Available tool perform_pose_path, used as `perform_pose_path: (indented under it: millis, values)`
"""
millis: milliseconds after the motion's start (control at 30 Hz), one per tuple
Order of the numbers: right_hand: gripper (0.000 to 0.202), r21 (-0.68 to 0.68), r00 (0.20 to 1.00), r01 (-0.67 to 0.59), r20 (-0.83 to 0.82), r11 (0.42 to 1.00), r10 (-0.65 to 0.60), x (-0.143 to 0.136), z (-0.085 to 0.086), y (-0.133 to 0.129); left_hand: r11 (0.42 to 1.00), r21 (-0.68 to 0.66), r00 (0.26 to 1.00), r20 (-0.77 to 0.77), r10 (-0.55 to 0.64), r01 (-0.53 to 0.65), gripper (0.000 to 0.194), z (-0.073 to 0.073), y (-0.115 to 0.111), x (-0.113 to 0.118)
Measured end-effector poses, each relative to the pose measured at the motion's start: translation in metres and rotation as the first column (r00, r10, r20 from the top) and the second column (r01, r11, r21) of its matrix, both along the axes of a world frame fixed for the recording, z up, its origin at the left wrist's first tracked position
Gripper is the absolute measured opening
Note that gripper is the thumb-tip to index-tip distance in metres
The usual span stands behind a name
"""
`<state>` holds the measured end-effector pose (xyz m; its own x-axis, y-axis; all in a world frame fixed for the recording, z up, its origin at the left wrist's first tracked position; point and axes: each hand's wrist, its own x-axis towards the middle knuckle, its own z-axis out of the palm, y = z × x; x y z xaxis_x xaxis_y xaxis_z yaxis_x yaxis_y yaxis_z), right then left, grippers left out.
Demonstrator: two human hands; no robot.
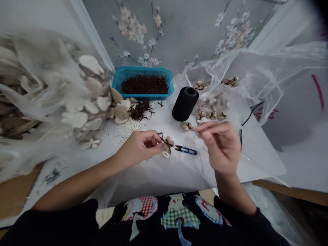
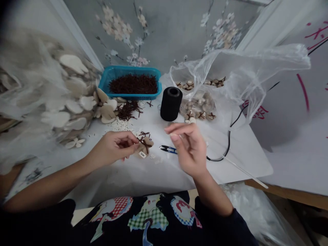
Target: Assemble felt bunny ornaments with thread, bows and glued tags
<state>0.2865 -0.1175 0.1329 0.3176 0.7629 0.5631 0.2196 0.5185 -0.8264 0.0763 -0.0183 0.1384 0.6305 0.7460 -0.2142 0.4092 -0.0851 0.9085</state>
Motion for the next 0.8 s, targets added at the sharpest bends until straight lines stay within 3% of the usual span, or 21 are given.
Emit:
perform_pose_path:
  millis: [100,200,300,367,567,667,800]
  values:
    - [0.015,0.058,0.967,-0.051,-0.248,0.997,0.064,0.002,0.006,-0.006,1.0,0.005,0.997,0.071,0.008,-0.008,0.014,0.003,0.001,-0.001]
    - [0.01,-0.059,0.892,-0.192,-0.426,0.98,0.149,-0.003,0.003,-0.008,1.0,0.019,0.994,0.107,0.022,-0.024,0.013,0.005,0.001,0.0]
    - [0.007,-0.202,0.807,-0.324,-0.569,0.924,0.158,-0.014,-0.009,-0.006,0.999,0.027,0.992,0.125,0.036,-0.039,0.011,0.003,0.002,0.0]
    - [0.008,-0.275,0.797,-0.319,-0.596,0.907,0.1,-0.022,-0.018,-0.005,0.999,0.023,0.989,0.143,0.041,-0.045,0.011,0.0,0.001,-0.001]
    - [0.022,-0.352,0.858,-0.126,-0.508,0.928,-0.076,-0.039,-0.036,-0.003,0.99,0.1,0.969,0.238,0.073,-0.099,0.008,-0.004,-0.007,-0.004]
    - [0.046,-0.364,0.825,-0.262,-0.565,0.894,0.012,-0.042,-0.036,0.003,0.969,0.219,0.964,0.26,0.053,-0.113,0.006,-0.005,-0.012,-0.002]
    - [0.058,-0.365,0.723,-0.451,-0.684,0.815,0.094,-0.042,-0.032,0.01,0.932,0.348,0.973,0.228,0.02,-0.101,0.004,-0.007,-0.014,-0.002]
